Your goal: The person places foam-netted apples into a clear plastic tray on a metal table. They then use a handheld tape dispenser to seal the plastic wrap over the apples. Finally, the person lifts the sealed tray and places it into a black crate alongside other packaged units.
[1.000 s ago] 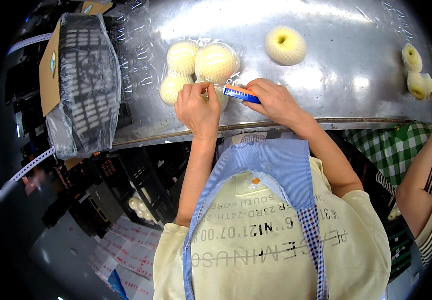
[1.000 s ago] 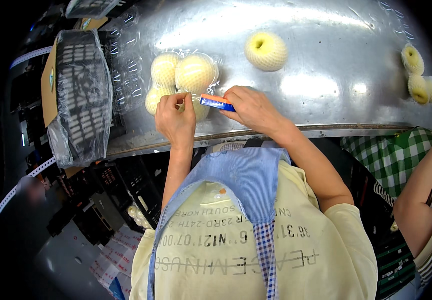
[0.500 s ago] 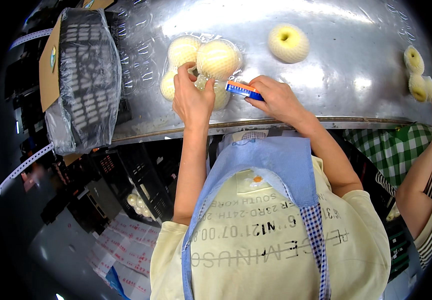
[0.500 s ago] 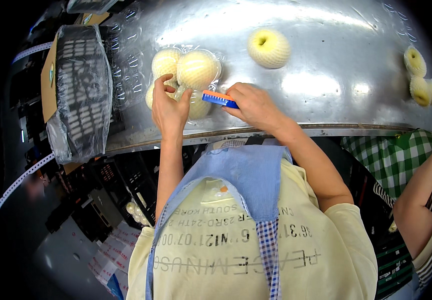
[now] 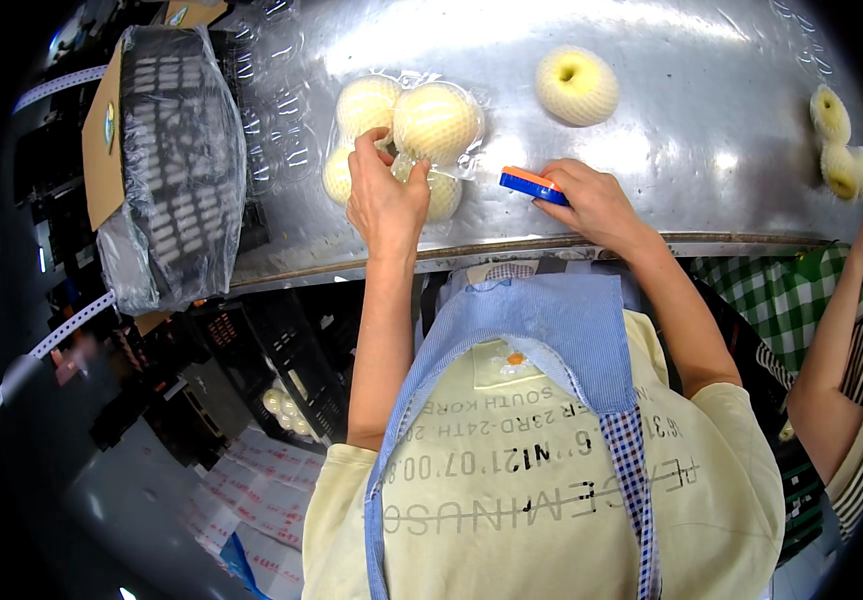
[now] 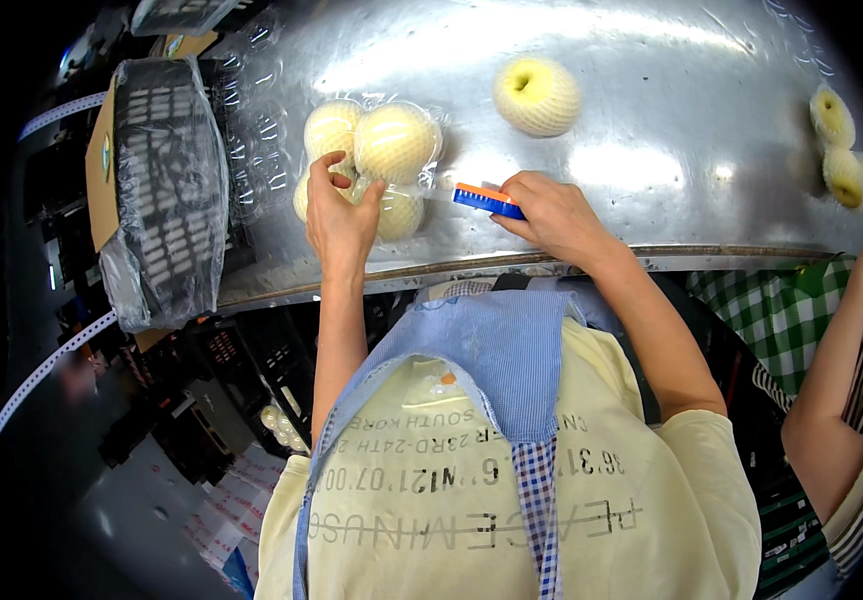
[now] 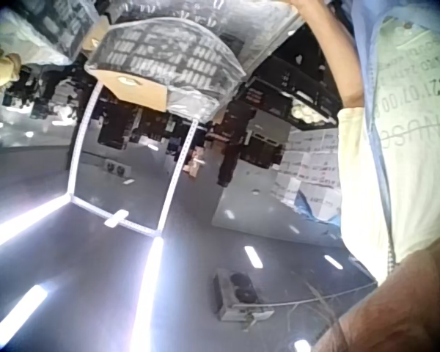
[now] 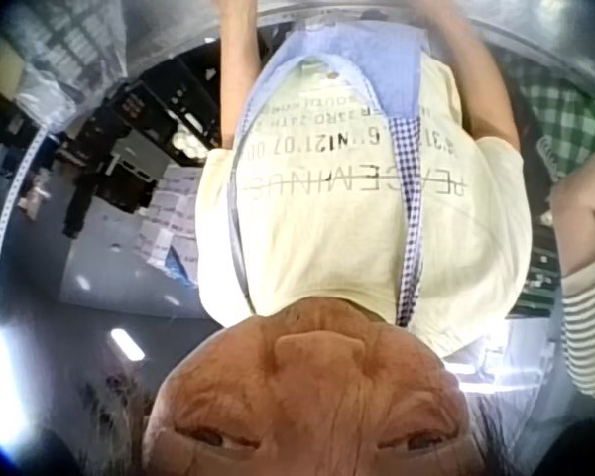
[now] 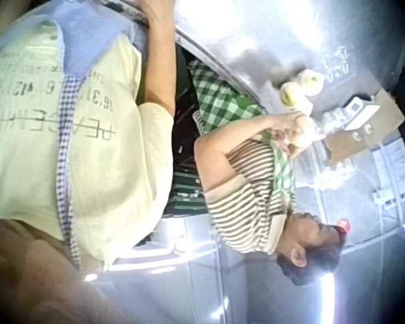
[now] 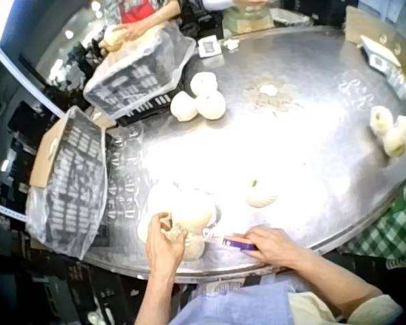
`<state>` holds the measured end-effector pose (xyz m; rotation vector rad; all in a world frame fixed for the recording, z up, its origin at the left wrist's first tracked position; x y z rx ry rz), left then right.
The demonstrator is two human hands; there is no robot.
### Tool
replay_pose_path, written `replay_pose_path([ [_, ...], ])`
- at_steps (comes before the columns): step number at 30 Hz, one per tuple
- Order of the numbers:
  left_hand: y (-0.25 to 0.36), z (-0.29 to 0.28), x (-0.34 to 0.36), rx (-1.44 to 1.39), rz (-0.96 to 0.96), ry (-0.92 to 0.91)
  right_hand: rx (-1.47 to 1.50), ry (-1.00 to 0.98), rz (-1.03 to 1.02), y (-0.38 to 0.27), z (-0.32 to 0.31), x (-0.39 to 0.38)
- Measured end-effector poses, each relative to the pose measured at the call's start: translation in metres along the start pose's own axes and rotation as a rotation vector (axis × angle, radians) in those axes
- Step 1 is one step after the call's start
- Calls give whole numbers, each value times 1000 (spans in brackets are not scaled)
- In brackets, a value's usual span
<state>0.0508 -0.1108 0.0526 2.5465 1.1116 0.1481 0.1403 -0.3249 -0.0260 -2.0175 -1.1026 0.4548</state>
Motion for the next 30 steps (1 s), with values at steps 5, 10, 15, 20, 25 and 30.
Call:
replay_pose_path([
  [5,18,-4,15,184,581,69,-39,25,-64,-1,-1,0],
  [10,54,11,48,628,1306,-491,-55,119,-126,-3,-2,-1],
  [15,91,39,63,982,1536,-895,-118,174,-70,-6,-2,-5],
  [20,82,42,76,901,1440,-1153,-87,269,-83,-21,-7,-3],
  [25,71,-33,107,458,1310,-968,-172,293,-219,-66,-39,30],
  [30,22,-93,104,81,1240,-791,-268,188,-452,-125,-75,76],
])
Point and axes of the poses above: each hand's wrist, its own x-axis towards the middle knuckle, its own z-axis out of the palm, y = z × x, the point moved 1 cm from there along x, towards the middle knuckle, and after that the axes turned 2 degrees about y, right-handed, at the moved point
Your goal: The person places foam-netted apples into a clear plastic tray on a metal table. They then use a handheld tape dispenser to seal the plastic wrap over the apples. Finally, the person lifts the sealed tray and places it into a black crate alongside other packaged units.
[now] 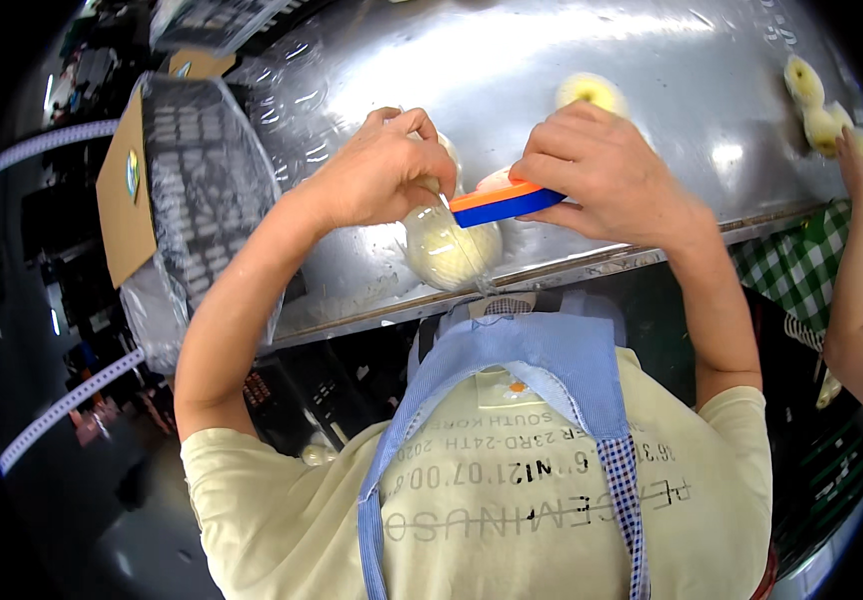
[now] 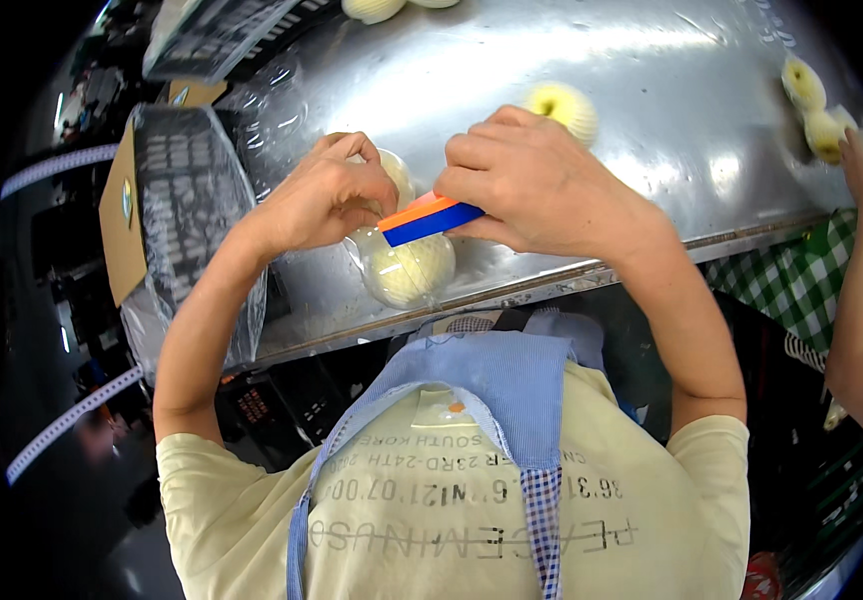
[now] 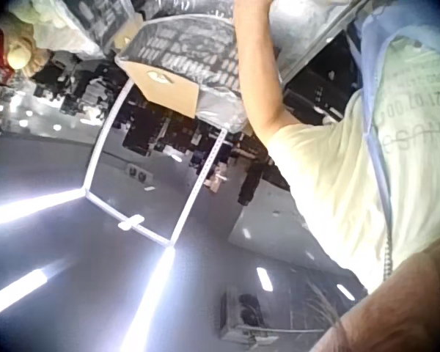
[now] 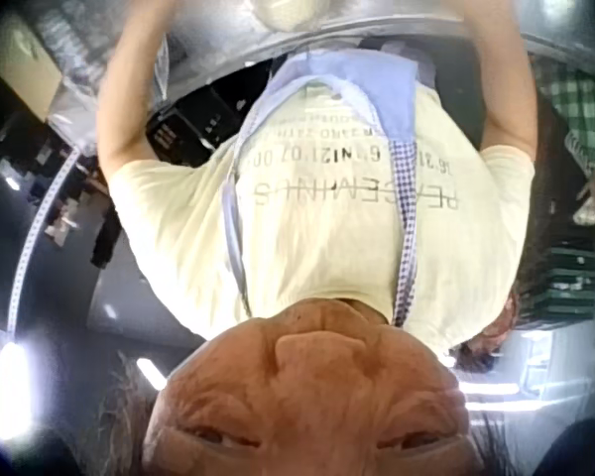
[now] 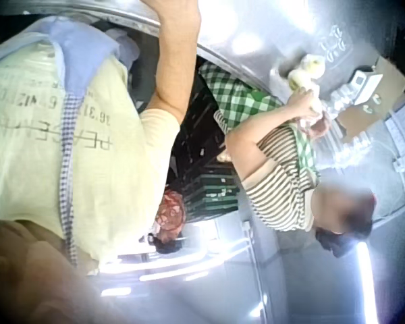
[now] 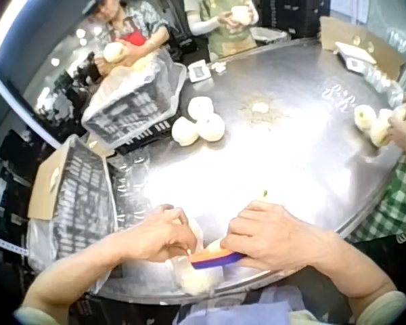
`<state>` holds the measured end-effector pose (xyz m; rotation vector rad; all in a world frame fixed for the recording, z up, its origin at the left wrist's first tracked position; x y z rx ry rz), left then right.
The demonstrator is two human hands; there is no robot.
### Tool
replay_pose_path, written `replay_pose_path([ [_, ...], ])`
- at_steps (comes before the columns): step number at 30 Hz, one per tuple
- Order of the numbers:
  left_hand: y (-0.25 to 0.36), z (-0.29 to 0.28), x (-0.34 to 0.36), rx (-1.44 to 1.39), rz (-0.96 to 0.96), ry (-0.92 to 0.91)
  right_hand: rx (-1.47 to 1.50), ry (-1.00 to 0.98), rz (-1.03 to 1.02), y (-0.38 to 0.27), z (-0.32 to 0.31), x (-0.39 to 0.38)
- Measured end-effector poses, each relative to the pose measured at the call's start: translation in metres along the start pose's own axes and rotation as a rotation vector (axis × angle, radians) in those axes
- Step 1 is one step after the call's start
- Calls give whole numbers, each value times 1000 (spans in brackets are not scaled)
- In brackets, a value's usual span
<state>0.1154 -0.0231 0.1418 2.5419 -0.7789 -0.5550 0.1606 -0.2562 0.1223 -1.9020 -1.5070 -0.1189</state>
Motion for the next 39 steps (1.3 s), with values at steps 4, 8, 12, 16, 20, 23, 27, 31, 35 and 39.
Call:
replay_pose_path([
  [4,13,18,-52,-105,-67,204,9,-163,-149,-21,-7,40],
  [8,15,34,-87,-159,-115,370,-1,-342,-245,-36,-4,71],
  [12,16,45,-101,-163,-99,460,14,-437,-313,-49,2,93],
  [16,14,48,-109,-157,-94,471,23,-502,-350,-54,7,110],
  [20,11,51,-113,-178,-86,477,53,-544,-353,-56,12,122],
  [23,7,55,-113,-179,-66,516,101,-561,-365,-60,13,130],
  [27,4,57,-111,-165,-55,555,59,-507,-469,-71,19,143],
  [31,1,58,-113,-151,-60,533,-3,-548,-452,-66,20,145],
  [35,3,59,-114,-228,-59,565,-40,-610,-414,-58,12,139],
  [39,4,57,-114,-235,-64,510,-42,-667,-354,-55,6,131],
])
Point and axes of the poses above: each hand's wrist, its own x-axis towards the middle knuckle, its own z-axis out of the palm, y = z × x, the point moved 1 cm from there along x, towards the middle knuckle, and after that the axes turned 2 degrees about y, right-handed, at the moved point
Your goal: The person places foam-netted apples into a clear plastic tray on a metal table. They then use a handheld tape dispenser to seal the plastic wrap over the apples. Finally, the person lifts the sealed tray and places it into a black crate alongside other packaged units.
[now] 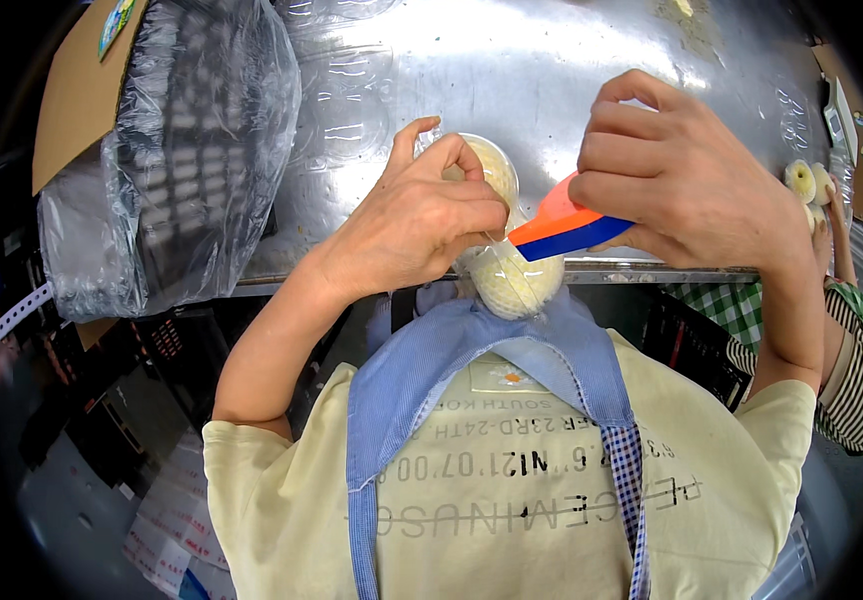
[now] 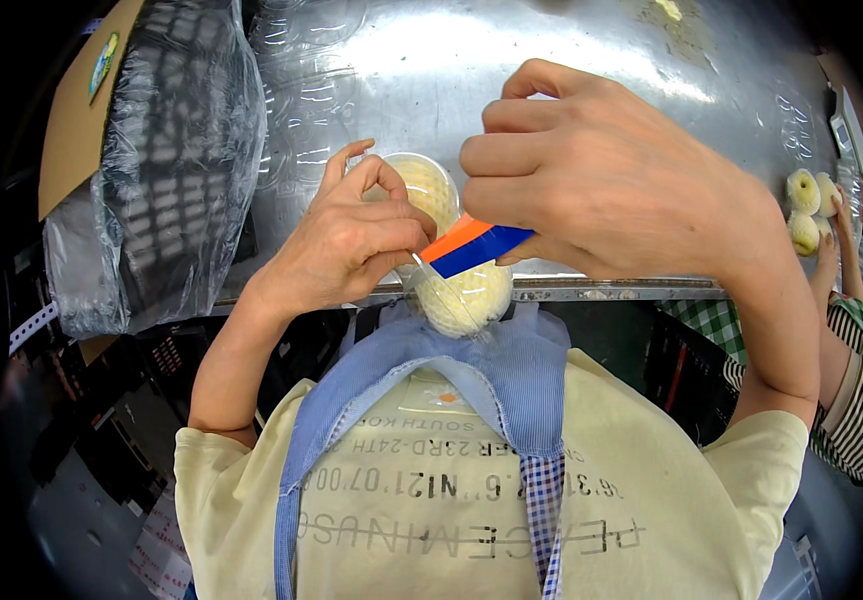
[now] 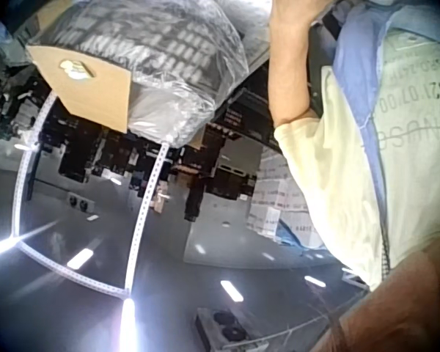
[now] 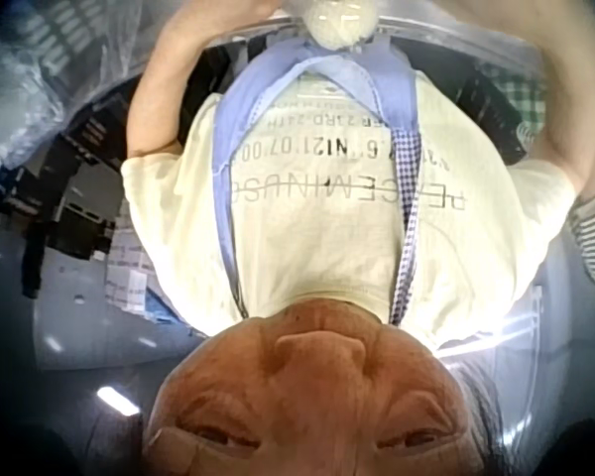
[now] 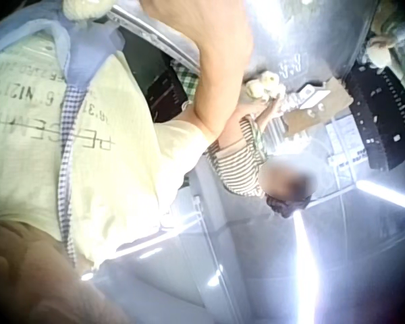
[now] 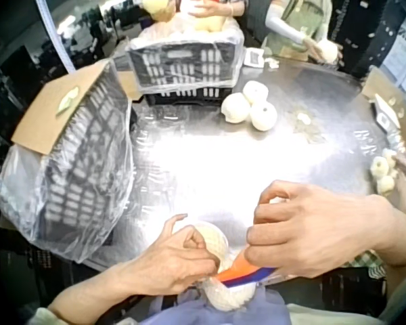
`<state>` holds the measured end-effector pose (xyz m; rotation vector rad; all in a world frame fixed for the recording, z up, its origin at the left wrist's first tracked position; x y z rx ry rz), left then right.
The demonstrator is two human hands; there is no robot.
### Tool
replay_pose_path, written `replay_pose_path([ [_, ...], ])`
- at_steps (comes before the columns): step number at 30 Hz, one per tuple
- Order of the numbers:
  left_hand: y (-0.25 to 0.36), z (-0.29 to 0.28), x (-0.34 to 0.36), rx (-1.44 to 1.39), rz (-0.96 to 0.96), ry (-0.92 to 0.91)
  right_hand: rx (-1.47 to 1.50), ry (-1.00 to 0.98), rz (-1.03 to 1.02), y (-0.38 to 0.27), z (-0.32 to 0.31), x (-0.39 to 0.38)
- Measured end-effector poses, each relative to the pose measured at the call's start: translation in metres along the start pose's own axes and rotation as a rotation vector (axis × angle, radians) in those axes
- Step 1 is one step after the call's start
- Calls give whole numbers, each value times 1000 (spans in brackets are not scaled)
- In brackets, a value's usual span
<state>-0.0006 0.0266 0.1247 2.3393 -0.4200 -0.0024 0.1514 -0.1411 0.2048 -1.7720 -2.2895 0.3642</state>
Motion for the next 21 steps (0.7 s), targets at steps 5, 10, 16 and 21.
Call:
replay_pose_path([
  [5,0,0,2,-1,2,-9,39,58,13,-2,3,-9],
  [10,1,-2,4,26,2,-28,53,55,31,-1,6,-14],
  [16,1,0,2,7,-9,-12,88,63,50,12,23,-21],
  [21,-1,0,-4,-9,-4,1,168,108,57,29,42,-26],
])
Point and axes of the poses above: each hand's wrist, its own x-axis towards the middle knuckle, its own z-axis out of the palm, y = z × x, the point moved 1 cm from there along x, towards the middle knuckle, and after that the axes turned 2 degrees about y, right-handed, at the moved point
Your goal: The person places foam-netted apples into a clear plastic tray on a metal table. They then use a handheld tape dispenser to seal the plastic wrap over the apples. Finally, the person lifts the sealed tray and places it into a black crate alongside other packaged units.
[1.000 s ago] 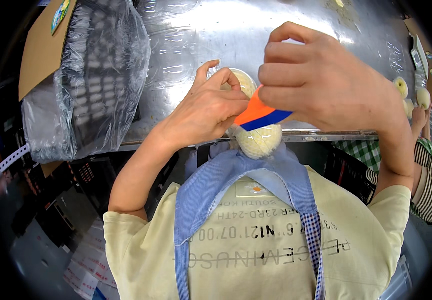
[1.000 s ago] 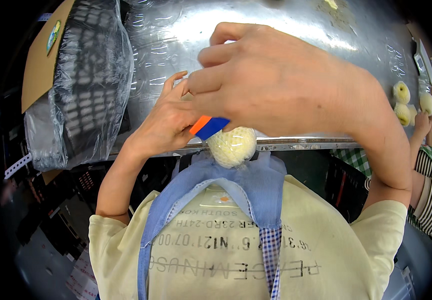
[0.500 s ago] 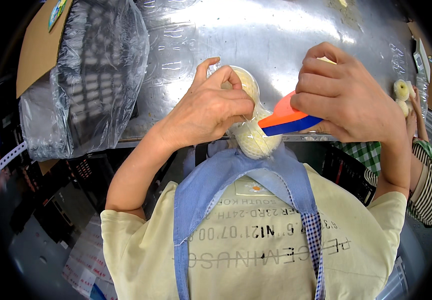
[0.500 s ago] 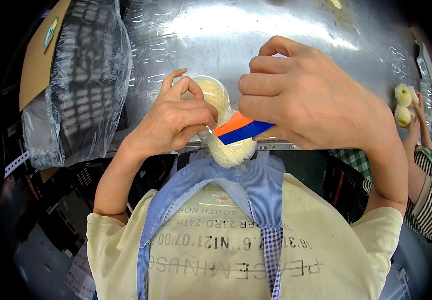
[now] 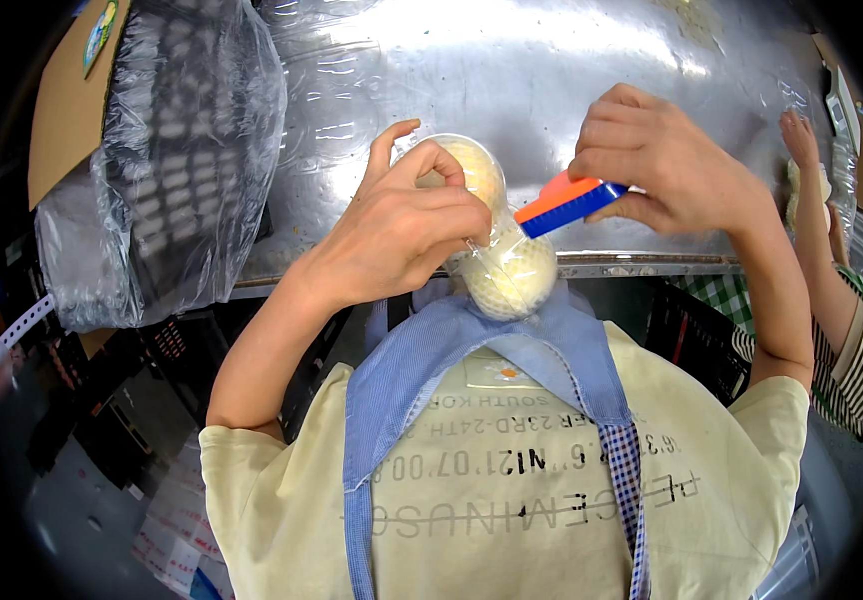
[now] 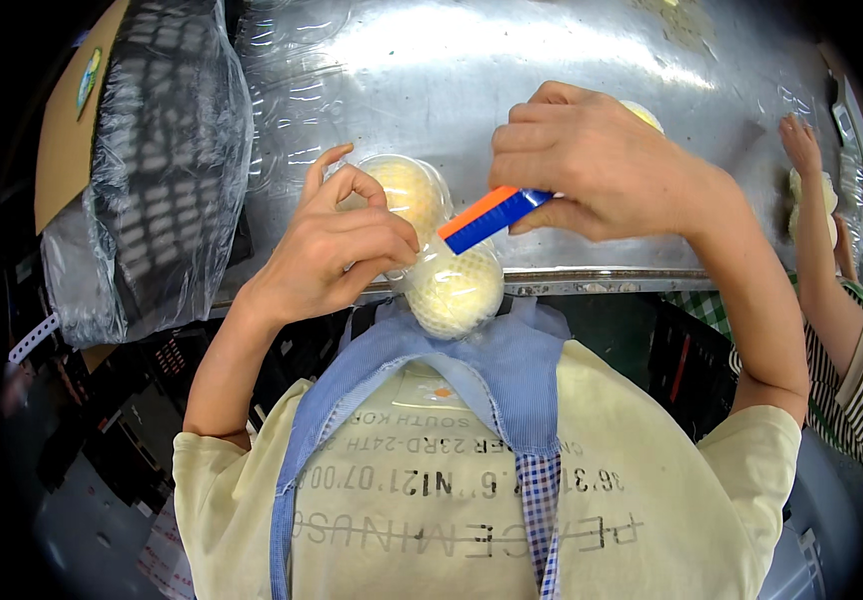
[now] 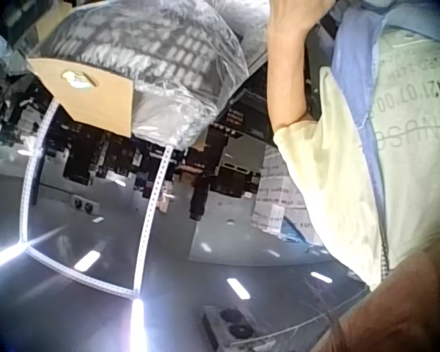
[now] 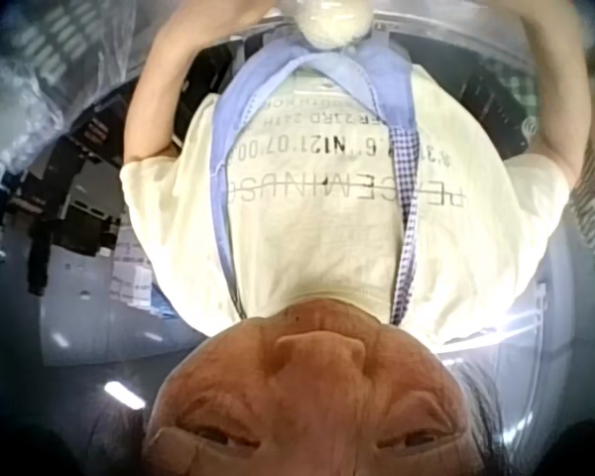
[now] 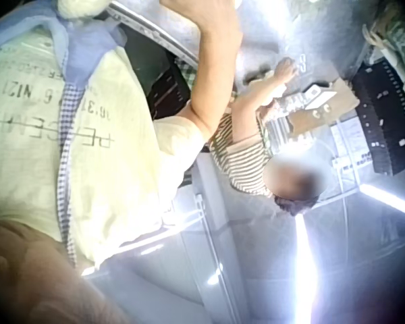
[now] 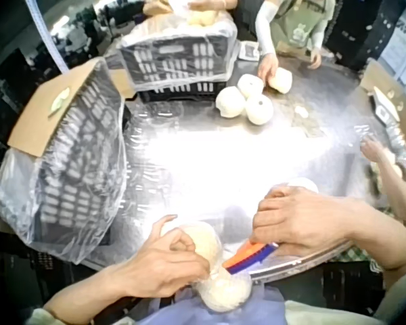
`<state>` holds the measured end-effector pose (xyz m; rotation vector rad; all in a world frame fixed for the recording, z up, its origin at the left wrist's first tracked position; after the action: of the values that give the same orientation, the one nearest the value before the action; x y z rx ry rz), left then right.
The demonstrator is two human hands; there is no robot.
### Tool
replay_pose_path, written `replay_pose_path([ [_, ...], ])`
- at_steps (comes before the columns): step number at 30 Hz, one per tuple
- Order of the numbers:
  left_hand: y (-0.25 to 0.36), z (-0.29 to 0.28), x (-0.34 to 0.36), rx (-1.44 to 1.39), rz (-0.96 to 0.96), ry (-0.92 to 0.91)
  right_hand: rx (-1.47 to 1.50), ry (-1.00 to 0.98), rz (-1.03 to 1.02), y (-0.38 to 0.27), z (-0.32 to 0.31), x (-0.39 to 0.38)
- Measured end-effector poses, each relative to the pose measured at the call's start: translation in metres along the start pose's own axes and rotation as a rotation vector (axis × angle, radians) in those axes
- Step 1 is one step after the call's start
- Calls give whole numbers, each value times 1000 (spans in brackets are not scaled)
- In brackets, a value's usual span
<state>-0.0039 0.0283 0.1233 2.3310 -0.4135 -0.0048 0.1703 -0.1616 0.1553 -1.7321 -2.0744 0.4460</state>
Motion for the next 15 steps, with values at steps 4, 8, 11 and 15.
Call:
replay_pose_path([
  [4,2,-3,-4,27,3,-11,53,11,49,15,8,-12],
  [8,2,-1,-5,-20,-51,19,77,52,66,17,12,-15],
  [11,3,0,-4,-12,-46,12,160,-4,126,21,13,-18],
  [15,-1,2,-5,55,51,13,325,-22,159,25,18,-19],
])
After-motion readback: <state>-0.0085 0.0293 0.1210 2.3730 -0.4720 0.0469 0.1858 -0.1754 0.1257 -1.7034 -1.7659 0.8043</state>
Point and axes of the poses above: each hand's wrist, its own x-axis towards the middle knuckle, its own z-axis out of the palm, y = z × x, the point moved 1 cm from there along x, towards the middle knuckle, and after that the axes turned 2 degrees about y, right-handed, at the moved point
